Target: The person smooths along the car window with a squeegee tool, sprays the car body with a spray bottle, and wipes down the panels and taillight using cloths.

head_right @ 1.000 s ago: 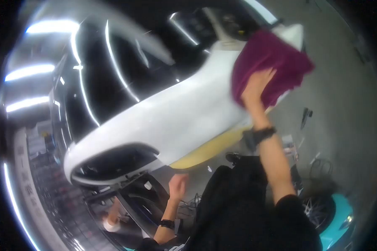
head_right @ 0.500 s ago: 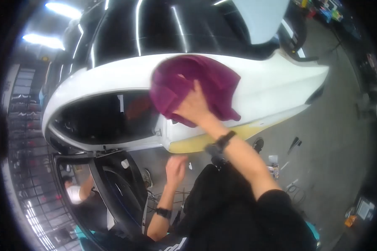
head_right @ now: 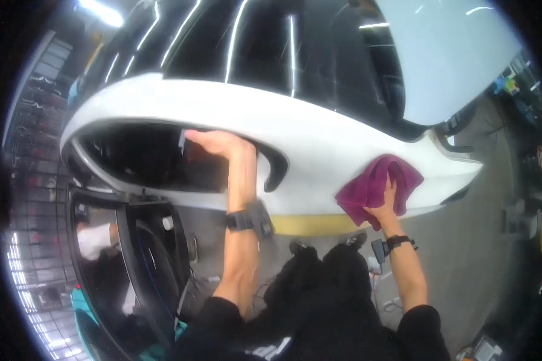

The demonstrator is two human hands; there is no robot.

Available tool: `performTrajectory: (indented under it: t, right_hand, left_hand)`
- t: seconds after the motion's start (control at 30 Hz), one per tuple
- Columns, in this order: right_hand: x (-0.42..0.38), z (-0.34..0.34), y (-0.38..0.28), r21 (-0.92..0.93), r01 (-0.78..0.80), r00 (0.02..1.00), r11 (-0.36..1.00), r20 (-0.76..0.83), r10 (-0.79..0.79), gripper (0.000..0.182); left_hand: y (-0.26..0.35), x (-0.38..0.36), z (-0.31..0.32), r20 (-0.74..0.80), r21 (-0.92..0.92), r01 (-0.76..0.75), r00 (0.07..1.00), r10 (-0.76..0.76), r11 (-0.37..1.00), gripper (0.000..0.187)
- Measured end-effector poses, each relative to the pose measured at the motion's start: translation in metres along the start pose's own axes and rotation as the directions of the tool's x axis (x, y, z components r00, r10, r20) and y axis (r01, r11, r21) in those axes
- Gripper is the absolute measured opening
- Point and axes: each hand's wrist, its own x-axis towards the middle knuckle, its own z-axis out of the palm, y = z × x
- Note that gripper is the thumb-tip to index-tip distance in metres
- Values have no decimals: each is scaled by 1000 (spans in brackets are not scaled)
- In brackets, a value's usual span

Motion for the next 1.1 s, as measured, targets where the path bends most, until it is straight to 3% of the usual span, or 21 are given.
performTrajectory:
  t: [0.07, 0.1, 0.13, 0.17, 0.2, 0.23, 0.3, 0.37, 0.43, 0.47, 0.5, 0.57, 0.63, 0.7, 0.73, 0.8, 0.87, 0.9, 1.0, 1.07, 1.1]
  right_hand:
    - [16, -6, -4, -5, -46, 994, 999, 100, 46, 91]
    - [8, -18, -12, -43, -125, 967, 991, 220, 131, 92]
    - [-4, -28, -21, -56, -118, 961, 991, 246, 128, 92]
    - [4, -28, -26, -103, -67, 987, 992, 137, 81, 92]
    - [21, -25, -30, -152, -13, 1000, 988, 18, 16, 92]
    - [27, -24, -38, -162, 12, 1000, 987, 16, -10, 92]
    - [45, -23, -60, -256, 36, 983, 966, 182, 11, 89]
    - [117, -57, -123, 41, 104, 977, 994, 183, -110, 86]
    - [170, -42, -160, 186, 275, 954, 943, 69, -291, 70]
    - [201, -55, -193, -13, 388, 919, 922, 85, -385, 59]
    - [225, -69, -231, -205, 472, 881, 857, 118, -457, 49]
    - [276, -90, -277, -130, 486, 853, 864, -141, -502, 33]
    - [322, -96, -310, -244, 529, 817, 813, -112, -566, 29]
    - [361, -94, -350, -250, 616, 733, 747, -163, -660, 26]
    - [381, -94, -369, -261, 647, 698, 717, -178, -694, 26]
    - [418, -84, -415, -277, 697, 630, 661, -203, -750, 27]
    - [446, -83, -446, -266, 763, 558, 589, -188, -808, 28]
    - [451, -86, -449, -237, 803, 523, 547, -161, -837, 30]
    - [432, -83, -412, -197, 829, 480, 524, -231, -846, 42]
    - [391, -92, -360, -85, 829, 524, 553, -229, -820, 47]
    - [361, -99, -328, -62, 789, 595, 611, -171, -785, 51]
  left_hand:
    - [2, 9, 28, 2, -138, -17, 1000, 18, 990, 61]
    - [6, 5, 30, -154, -61, 5, 988, -14, 998, 63]
    - [10, -5, 23, -318, 13, 50, 947, -43, 999, 66]
    - [17, -11, 23, -327, -12, 62, 943, -63, 998, 66]
    - [27, -17, 21, -110, -252, 193, 968, -226, 948, 66]
    - [35, -19, 15, 133, -433, 343, 939, -317, 834, 67]
    - [21, -10, 10, 215, -462, 446, 895, -391, 766, 65]
    - [17, -3, 9, 245, -493, 483, 875, -417, 724, 64]
    - [6, 10, 1, 403, -530, 534, 842, -358, 659, 63]
    - [9, 22, -6, 445, -471, 608, 789, -423, 639, 70]
    - [2, 39, -22, 433, -339, 730, 681, -591, 593, 76]
    - [-19, 78, -57, 602, -314, 762, 621, -502, 567, 78]
    - [-15, 91, -90, 499, -330, 641, 741, -448, 692, 72]
    - [-19, 90, -124, 396, -303, 606, 782, -480, 736, 70]
    - [-26, 82, -133, 393, -296, 612, 778, -490, 733, 70]
    - [-37, 67, -148, 212, -303, 649, 759, -615, 697, 67]
    - [-41, 50, -141, 150, -295, 648, 757, -636, 702, 65]
    - [-45, 40, -138, 87, -289, 649, 750, -656, 704, 63]
    - [-46, 27, -139, 188, -266, 607, 795, -577, 749, 60]
    - [-47, 38, -170, 307, -225, 580, 805, -508, 783, 57]
    - [-48, 49, -196, 370, -192, 553, 806, -462, 811, 55]
